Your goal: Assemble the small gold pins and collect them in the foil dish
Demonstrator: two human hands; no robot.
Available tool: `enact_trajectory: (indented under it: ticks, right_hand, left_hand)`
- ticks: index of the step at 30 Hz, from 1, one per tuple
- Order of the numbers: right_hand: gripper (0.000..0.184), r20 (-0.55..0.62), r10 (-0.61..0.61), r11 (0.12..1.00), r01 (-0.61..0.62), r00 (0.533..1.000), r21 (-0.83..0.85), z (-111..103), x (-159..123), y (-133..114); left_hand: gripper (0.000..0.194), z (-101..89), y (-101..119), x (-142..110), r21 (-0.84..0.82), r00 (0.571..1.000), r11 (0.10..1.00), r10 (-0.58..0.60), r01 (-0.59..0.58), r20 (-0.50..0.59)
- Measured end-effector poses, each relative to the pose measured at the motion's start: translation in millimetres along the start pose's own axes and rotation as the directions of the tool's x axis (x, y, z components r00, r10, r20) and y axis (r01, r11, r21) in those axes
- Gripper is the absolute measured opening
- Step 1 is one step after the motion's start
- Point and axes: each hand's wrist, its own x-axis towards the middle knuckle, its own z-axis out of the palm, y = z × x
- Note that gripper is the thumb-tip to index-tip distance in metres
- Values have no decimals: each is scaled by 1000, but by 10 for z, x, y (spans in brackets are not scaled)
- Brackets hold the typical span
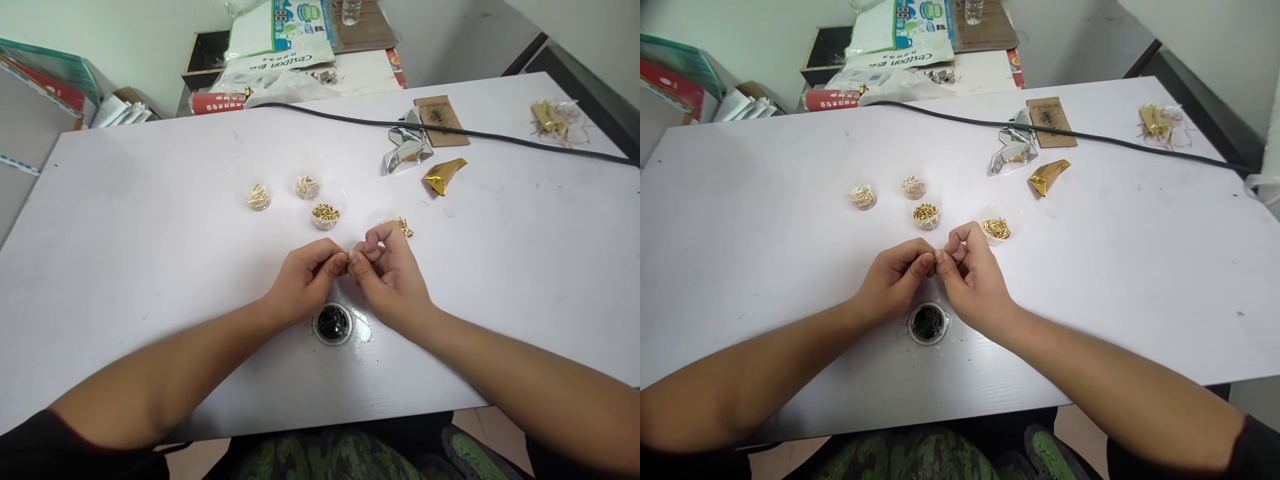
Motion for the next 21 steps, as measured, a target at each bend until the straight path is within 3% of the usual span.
enact_trajectory:
  ticks: [13, 21]
  right_hand:
    - [20, -83, 90, 996, -88, 992, 30, 88, -10, -21]
    - [17, -44, 112, 994, -111, 993, 13, 79, 4, -6]
  left_hand:
    - [26, 42, -17, -32, 106, 994, 992, 77, -69, -76]
    - [27, 31, -20, -25, 171, 996, 984, 68, -57, -60]
